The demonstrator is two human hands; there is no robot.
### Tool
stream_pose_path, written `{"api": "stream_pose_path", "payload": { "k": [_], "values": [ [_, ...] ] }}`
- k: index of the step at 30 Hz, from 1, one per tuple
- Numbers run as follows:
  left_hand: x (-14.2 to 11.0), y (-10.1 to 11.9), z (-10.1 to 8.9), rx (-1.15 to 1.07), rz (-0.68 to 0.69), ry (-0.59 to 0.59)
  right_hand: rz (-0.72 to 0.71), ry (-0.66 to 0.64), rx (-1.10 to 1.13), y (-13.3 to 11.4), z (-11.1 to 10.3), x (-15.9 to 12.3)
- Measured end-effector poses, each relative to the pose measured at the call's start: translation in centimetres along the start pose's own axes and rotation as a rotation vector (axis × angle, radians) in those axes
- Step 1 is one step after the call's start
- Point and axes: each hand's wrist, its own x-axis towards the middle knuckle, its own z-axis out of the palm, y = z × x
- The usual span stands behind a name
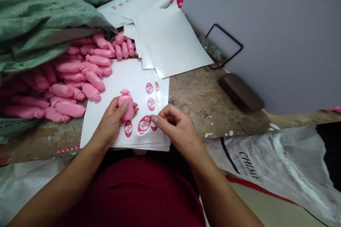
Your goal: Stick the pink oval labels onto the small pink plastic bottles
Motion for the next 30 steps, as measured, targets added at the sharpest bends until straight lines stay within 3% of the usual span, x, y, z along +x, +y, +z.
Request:
{"api": "stream_pose_path", "payload": {
  "k": [3,8,11,30],
  "values": [
    [-0.7,0.4,-0.1,0.009,-0.015,-0.042,-0.03,-0.058,0.01,-1.5,0.0,0.0],
    [-2.8,1.5,0.1,-0.167,-0.204,-0.223,-0.06,-0.165,-0.018,-2.5,0.6,0.7],
    [-3.7,2.0,0.4,-0.205,-0.28,-0.272,-0.07,-0.194,-0.018,-2.6,0.8,1.0],
    [-4.4,2.0,0.8,-0.103,-0.25,-0.239,-0.027,-0.217,-0.053,-2.3,0.9,1.3]
  ]
}}
